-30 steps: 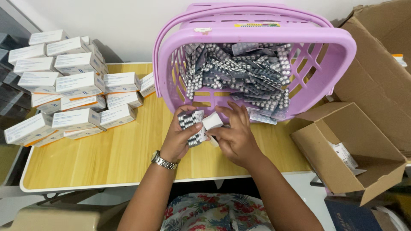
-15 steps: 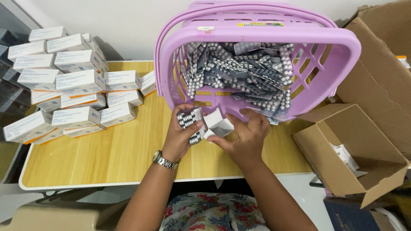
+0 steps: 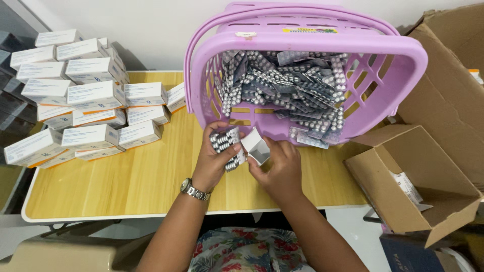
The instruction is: The person repeatedly takes blister packs of pills from a purple basket and places them into small white boxes. They then close the boxes and stack them on the table. The process is repeated continuously throughout the clip.
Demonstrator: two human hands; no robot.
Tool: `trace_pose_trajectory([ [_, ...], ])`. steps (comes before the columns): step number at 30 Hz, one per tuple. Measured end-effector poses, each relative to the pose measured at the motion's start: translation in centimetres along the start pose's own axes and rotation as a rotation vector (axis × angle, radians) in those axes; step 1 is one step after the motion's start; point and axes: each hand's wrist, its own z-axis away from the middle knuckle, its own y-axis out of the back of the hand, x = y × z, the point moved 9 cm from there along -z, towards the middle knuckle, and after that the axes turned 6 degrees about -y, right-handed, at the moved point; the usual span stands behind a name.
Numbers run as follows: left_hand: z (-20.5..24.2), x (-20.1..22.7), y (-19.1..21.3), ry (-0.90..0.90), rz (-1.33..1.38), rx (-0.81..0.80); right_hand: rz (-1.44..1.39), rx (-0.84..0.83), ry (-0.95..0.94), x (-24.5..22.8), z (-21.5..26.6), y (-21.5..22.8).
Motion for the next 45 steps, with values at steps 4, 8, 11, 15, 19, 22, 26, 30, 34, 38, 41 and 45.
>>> trace_pose_trajectory([
  [4, 0.4, 1.4, 0.7, -0.136, -0.067, 0.132, -0.022, -0.011, -0.115, 0.9, -0.5, -0.2],
  [8, 3.4, 5.6, -1.4, -0.534, -0.425, 0.161, -0.065, 0.061, -0.014, -0.4, -0.3, 1.1],
  [11, 3.7, 4.7, -4.9, -0.513, -0.151, -0.092, -0.095, 0.055, 0.007, -0.7, -0.1, 1.4],
  [15, 1.5, 3.0, -6.0, -0.442, -0.146, -0.011, -0.099, -0.032, -0.148, 0.4, -0.1, 0.4],
  [19, -0.1, 2.8, -7.1, -0.518, -0.443, 0.011, -0.062, -0.031, -0.119, 0.6, -0.2, 0.2],
  [22, -0.5, 2.0, -6.7, -0.483, -0.448, 0.029, -0.156, -0.002, -0.156, 1.6, 0.0, 0.0],
  [26, -0.5, 1.8, -6.4, -0.522, -0.434, 0.009, -0.214, 0.022, -0.187, 2.7, 0.4, -0.9],
  [30, -0.8, 1.6, -5.4, -0.463, -0.441, 0.131, -0.213, 0.075, -0.089, 2.4, 0.9, -0.9],
  [34, -0.9, 1.7, -5.7, -0.432, -0.465, 0.213, -0.161, 0.076, -0.063, 2.2, 1.3, -1.1],
  [38, -0.5, 2.9, -7.0, -0.478, -0.645, 0.216, -0.157, 0.099, -0.041, 2.0, 1.6, -0.7],
  [41, -0.4, 2.9, -6.9, -0.403, -0.587, 0.264, -0.152, 0.103, -0.001, 1.6, 1.6, -0.6],
  [45, -1.0, 1.0, -5.6, -0.169, -0.118, 0.358, -0.145, 0.059, -0.068, 2.3, 1.6, -0.9],
])
